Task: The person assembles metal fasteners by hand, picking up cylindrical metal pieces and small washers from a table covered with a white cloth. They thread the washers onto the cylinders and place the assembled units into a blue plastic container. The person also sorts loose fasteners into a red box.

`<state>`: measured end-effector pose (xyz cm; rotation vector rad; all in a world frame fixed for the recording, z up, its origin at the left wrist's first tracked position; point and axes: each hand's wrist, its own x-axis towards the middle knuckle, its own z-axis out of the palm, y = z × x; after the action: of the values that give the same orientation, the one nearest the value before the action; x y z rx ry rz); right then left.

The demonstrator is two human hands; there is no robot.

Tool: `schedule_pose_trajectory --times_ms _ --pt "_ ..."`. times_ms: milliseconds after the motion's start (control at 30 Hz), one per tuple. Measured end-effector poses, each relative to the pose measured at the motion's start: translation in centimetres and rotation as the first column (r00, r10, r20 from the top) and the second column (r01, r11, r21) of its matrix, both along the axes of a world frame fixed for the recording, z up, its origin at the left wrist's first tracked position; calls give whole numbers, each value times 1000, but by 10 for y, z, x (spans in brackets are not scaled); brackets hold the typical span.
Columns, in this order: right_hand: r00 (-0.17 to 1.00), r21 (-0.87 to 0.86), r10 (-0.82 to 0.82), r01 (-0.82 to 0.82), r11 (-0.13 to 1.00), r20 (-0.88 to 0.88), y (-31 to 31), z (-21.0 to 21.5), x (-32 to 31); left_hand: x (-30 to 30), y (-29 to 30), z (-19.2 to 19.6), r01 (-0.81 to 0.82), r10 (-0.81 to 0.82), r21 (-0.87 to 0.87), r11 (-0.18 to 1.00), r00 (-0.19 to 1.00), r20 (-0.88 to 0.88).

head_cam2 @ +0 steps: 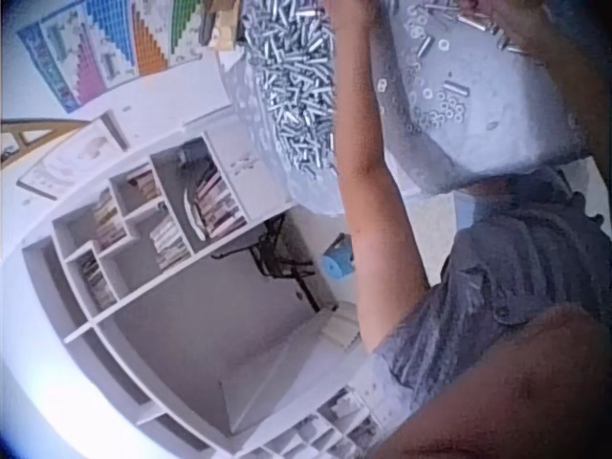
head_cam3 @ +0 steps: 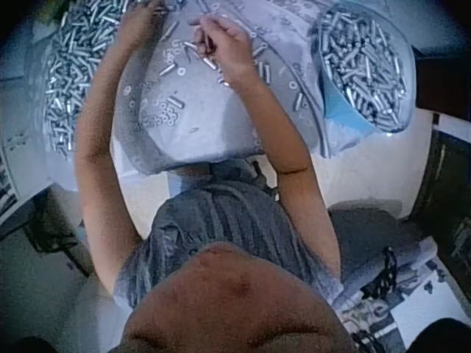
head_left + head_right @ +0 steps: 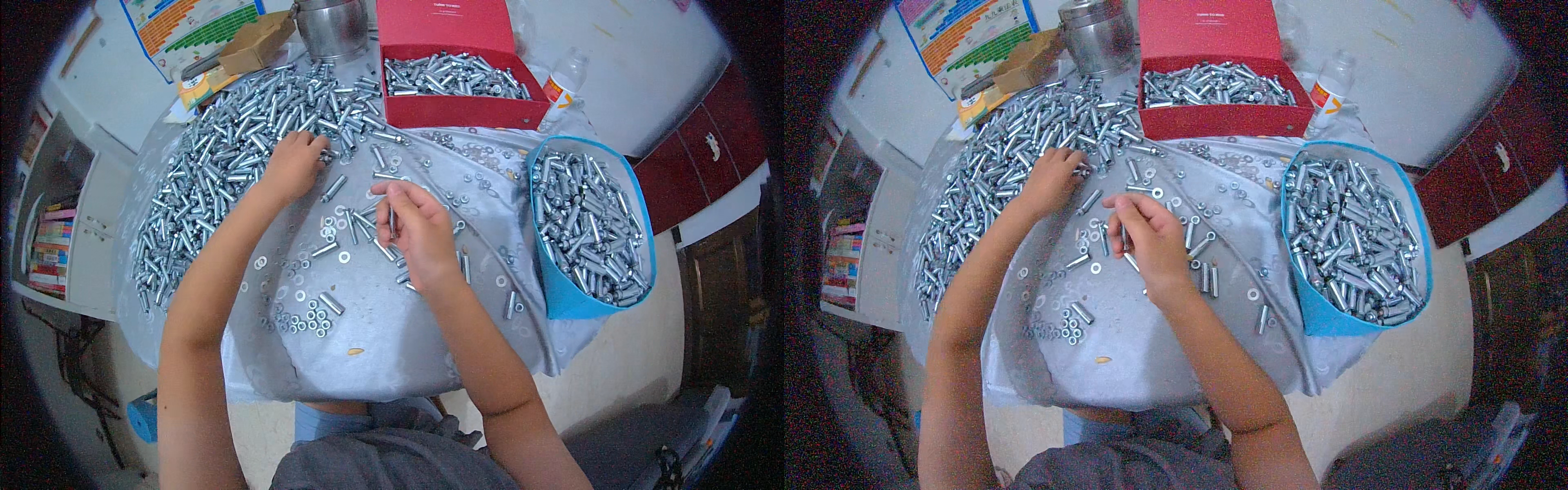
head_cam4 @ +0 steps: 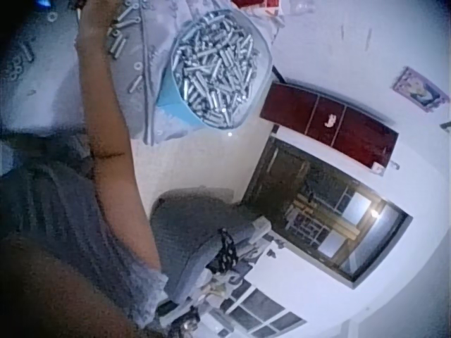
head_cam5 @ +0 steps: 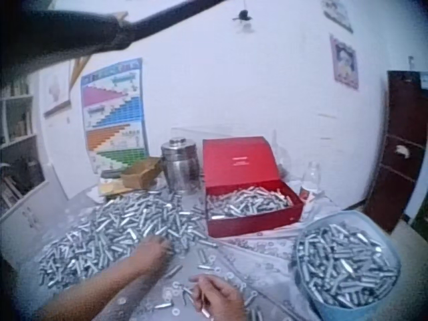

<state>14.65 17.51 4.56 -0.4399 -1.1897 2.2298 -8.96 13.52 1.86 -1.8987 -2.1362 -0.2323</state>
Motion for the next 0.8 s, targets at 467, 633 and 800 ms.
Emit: schedule_pose_trajectory --times_ms 467,633,800 --pt "999 18 10 -11 1000 34 0 1 1 0 -29 24 32 -32 -284 958 999 4" --pt "998 10 -57 57 998 22 1 -1 1 -64 -41 68 -243 237 61 968 967 94" --pt "998 2 -54 54 999 17 0 1 -1 -93 -35 58 -80 92 284 956 995 -27"
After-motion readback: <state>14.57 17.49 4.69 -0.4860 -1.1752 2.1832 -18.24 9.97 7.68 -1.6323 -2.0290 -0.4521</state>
